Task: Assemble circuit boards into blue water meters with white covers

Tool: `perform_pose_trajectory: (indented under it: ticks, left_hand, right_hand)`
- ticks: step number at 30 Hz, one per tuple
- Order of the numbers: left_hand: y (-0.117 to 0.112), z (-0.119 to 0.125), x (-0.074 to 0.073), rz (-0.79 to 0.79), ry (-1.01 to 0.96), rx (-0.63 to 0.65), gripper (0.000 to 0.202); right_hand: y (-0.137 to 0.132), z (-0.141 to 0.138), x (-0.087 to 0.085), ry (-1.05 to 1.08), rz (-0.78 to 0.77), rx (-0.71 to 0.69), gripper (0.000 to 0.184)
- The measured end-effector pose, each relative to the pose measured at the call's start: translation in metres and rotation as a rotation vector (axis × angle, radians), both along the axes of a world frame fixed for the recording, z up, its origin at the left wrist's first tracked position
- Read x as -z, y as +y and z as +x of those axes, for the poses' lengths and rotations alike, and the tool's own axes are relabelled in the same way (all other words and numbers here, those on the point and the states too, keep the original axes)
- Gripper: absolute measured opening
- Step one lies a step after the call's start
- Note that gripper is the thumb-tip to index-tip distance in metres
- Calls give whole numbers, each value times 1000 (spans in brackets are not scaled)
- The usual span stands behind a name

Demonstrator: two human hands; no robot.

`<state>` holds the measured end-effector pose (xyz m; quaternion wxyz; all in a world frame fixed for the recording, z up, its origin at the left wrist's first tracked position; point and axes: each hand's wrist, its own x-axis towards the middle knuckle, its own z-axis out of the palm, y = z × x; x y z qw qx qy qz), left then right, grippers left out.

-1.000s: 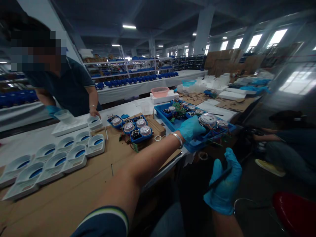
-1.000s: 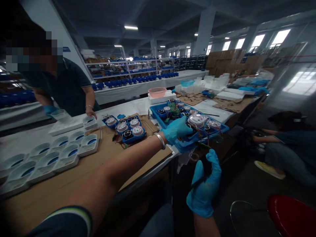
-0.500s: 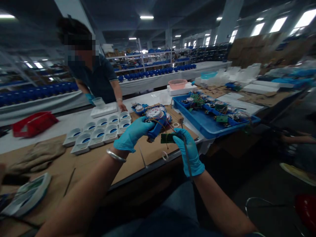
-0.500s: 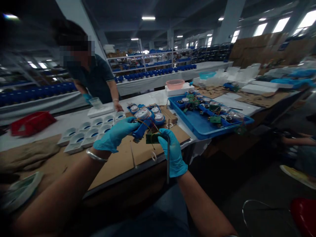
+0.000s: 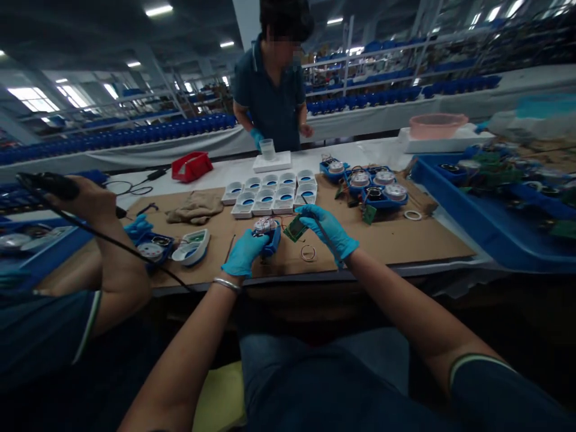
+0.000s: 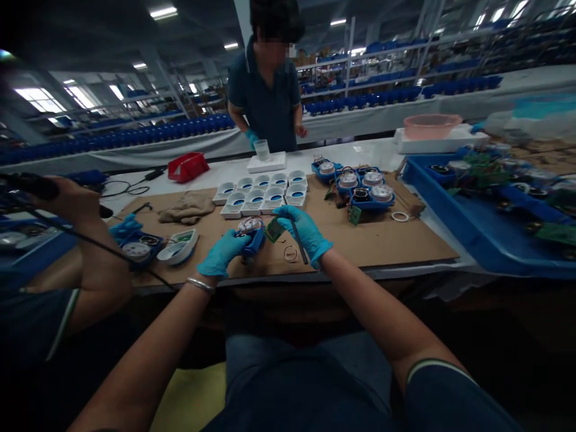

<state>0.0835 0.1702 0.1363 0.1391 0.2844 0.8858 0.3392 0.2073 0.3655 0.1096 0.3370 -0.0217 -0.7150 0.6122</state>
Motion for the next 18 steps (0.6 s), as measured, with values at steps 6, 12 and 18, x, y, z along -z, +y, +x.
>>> perform_pose_trajectory:
  ticks: [6, 12, 18]
  left_hand:
    - [-22, -29, 7, -175, 218, 103, 50]
    - [15, -86, -15, -4, 132, 617, 77]
    - [34, -93, -4, -67, -101, 722, 44]
  right_hand:
    - [8, -26, 1, -23, 83, -6, 28]
    - [7, -23, -23, -24, 89, -28, 28]
    - [2, -20, -33, -51, 145, -32, 26]
